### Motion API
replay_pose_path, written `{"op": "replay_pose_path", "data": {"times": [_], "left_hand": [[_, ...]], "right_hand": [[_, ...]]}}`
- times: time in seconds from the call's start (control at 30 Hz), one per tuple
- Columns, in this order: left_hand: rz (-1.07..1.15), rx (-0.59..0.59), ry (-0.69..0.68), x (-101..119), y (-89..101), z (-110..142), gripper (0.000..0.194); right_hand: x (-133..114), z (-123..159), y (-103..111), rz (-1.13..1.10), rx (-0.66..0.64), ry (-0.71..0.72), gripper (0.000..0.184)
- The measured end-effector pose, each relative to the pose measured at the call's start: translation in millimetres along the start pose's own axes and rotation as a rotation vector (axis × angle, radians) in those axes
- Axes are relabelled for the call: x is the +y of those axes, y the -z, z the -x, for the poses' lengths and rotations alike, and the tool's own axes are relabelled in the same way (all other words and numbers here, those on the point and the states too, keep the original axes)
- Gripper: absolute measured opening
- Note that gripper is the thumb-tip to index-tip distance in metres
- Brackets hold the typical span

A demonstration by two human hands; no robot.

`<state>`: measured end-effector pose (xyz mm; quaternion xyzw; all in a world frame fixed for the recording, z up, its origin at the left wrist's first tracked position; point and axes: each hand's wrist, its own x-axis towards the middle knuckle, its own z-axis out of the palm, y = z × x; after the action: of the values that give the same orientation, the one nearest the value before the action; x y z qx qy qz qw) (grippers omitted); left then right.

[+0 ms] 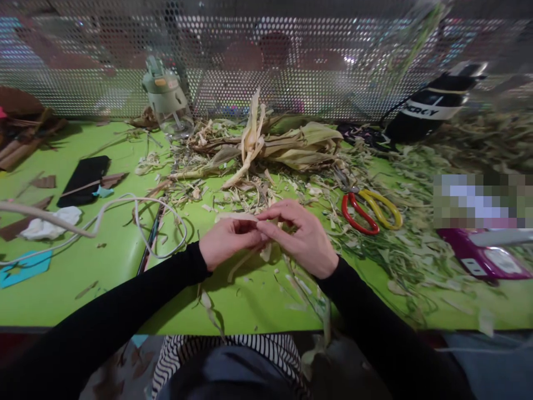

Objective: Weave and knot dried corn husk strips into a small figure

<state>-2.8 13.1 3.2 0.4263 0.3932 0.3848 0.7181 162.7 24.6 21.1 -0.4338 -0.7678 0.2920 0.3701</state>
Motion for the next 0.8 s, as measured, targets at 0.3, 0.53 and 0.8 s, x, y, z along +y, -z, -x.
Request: {"op": "replay_pose_path", "data": {"times": [0.3, 0.53, 0.8], "left_hand": [[0.019, -0.077, 0.089, -3.8, -0.2, 1.6, 0.019], [0.075, -0.125, 0.143, -7.0, -1.9, 2.5, 0.021], [0.276, -0.052, 0.045, -1.0, 0.3, 2.7, 0.018]], "right_hand": [[4.0, 0.7, -3.3, -0.292, -0.02, -0.21, 0.016], [0.0, 0.5, -3.8, -0.273, -0.094, -0.196, 0.018], [-5.1, -6.3, 21.4, -0.032, -0.225, -0.12, 0.028]]}}
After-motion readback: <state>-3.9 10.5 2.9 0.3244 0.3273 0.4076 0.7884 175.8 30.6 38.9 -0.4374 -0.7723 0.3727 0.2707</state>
